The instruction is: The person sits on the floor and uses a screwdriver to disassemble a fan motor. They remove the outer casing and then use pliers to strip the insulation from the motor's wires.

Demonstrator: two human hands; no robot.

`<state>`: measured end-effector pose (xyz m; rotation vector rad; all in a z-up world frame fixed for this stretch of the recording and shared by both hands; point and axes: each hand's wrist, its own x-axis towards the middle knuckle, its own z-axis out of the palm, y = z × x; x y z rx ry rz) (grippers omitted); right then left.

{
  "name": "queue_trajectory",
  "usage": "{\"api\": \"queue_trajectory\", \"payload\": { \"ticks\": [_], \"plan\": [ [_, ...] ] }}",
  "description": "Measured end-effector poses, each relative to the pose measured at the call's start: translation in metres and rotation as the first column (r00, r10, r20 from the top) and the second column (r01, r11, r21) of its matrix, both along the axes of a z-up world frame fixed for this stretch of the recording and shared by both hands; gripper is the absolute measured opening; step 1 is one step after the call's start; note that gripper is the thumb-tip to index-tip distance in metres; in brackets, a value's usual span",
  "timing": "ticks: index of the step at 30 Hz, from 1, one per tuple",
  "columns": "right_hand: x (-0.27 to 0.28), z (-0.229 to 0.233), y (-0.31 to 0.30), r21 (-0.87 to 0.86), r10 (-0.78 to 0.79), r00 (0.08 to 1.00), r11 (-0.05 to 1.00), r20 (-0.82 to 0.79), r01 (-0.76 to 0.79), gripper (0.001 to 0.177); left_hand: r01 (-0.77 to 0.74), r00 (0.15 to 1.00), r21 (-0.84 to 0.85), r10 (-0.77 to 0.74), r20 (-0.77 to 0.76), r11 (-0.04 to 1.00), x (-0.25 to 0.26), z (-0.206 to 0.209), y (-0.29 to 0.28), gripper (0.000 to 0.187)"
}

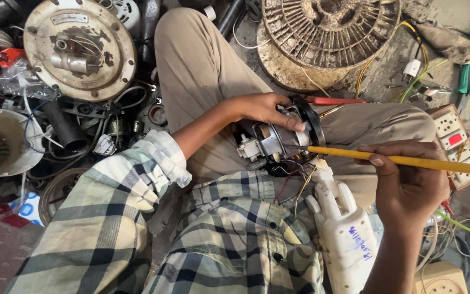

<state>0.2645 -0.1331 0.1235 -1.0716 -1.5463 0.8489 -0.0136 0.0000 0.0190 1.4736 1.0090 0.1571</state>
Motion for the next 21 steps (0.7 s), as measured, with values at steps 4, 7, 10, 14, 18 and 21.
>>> {"api": "queue_trajectory", "payload": {
  "ticks": [4,7,10,14,18,21],
  "plan": [
    [-0.006,0.006,0.001,0.000,-0.016,1.000,1.000,-0.002,0.016,0.015,0.049,0.997,-0.062,-0.045,0.067,0.997,-0.003,0.005,-0.002,0.108],
    [-0.011,0.014,0.002,0.010,-0.024,1.000,1.000,0.002,0.024,0.016,0.038,0.996,-0.085,-0.030,0.087,0.996,-0.002,0.004,-0.002,0.111],
    [-0.015,0.018,0.001,-0.002,-0.040,0.999,0.999,0.018,0.040,0.015,0.013,0.997,-0.120,-0.003,0.082,0.993,0.000,0.003,-0.003,0.112],
    [-0.016,0.021,-0.001,-0.012,-0.030,1.000,0.999,-0.006,0.029,0.014,-0.002,0.999,-0.119,0.007,0.038,0.993,0.000,0.001,-0.001,0.119],
    [-0.012,0.021,-0.004,0.047,-0.069,0.998,0.997,-0.004,0.069,0.015,0.010,0.998,-0.102,-0.004,0.063,0.995,0.000,-0.001,-0.001,0.117],
    [-0.007,0.019,-0.003,0.052,-0.057,0.998,0.997,0.021,0.055,0.013,0.013,0.999,-0.102,-0.008,0.044,0.995,0.000,0.001,-0.001,0.117]
  ]
}}
